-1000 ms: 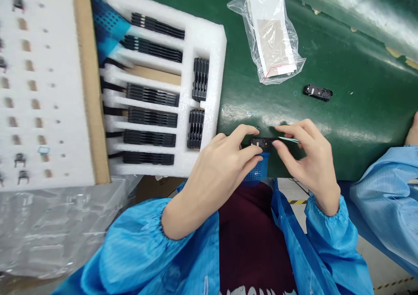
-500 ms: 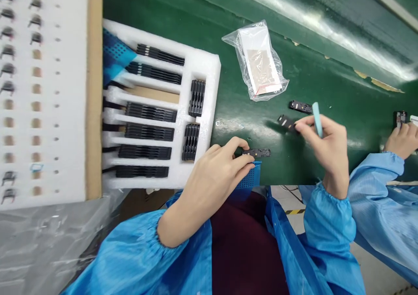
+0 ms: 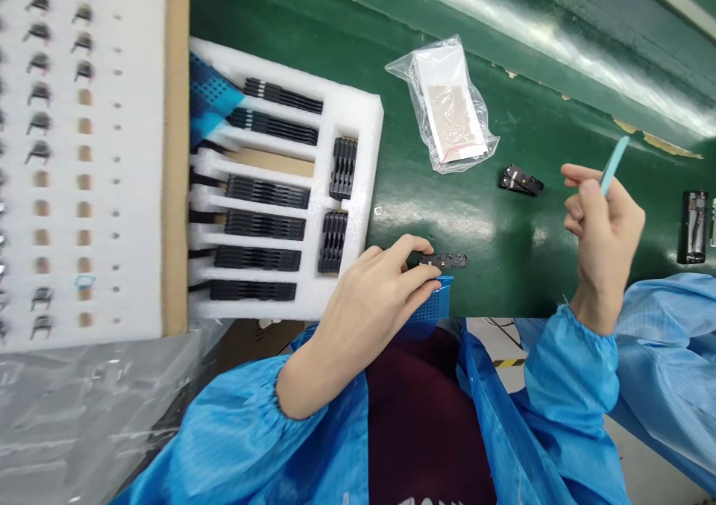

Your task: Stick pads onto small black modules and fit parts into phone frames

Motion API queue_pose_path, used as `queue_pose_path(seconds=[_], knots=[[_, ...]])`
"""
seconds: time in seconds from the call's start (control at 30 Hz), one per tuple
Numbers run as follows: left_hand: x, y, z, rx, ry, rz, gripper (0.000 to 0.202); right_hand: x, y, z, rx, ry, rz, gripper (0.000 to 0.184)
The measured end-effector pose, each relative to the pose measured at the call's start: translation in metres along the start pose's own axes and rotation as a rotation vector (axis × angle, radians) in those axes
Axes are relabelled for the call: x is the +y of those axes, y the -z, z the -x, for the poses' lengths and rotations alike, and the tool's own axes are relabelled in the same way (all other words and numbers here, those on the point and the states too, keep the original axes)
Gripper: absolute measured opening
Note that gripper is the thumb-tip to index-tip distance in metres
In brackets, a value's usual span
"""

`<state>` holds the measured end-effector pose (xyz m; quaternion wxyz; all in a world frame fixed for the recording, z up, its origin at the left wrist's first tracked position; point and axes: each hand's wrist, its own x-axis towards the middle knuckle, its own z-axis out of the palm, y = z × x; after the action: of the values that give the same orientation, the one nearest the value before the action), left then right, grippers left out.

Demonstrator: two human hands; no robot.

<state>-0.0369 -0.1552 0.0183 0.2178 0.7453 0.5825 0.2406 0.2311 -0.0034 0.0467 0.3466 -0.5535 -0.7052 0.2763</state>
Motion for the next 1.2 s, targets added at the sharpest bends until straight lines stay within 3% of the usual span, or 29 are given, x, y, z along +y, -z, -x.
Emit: queue_pose_path(seconds=[0.2,0.33,0.47,0.63,0.87,0.97,1.07,1.2], knots=[[0.005,0.008,0.004,0.036,-0.024,0.071,0.018,-0.044,-0.003,0.060,-0.279,-0.091,-0.277,0.032],[0.006,0.012,0.007,0.032,-0.015,0.102,0.016,-0.054,-0.009,0.080,-0.214,-0.080,-0.133,0.031],[0.005,0.012,0.008,0.035,-0.019,0.141,0.012,-0.047,-0.014,0.087,-0.096,-0.155,-0.262,0.035],[0.004,0.012,0.008,0.068,0.004,0.147,0.009,-0.023,-0.030,0.090,-0.216,-0.315,-0.602,0.031],[0.006,0.016,0.005,0.046,0.051,0.168,0.011,-0.009,-0.042,0.097,-0.318,-0.374,-0.737,0.024],[0.007,0.016,0.004,0.041,0.063,0.172,0.011,-0.014,-0.043,0.098,-0.328,-0.320,-0.714,0.015],[0.007,0.016,0.003,0.031,0.073,0.181,0.012,-0.018,-0.046,0.097,-0.307,-0.112,-0.625,0.010],[0.007,0.016,0.002,0.014,0.065,0.158,0.012,-0.017,-0.052,0.097,-0.260,0.146,-0.487,0.026]])
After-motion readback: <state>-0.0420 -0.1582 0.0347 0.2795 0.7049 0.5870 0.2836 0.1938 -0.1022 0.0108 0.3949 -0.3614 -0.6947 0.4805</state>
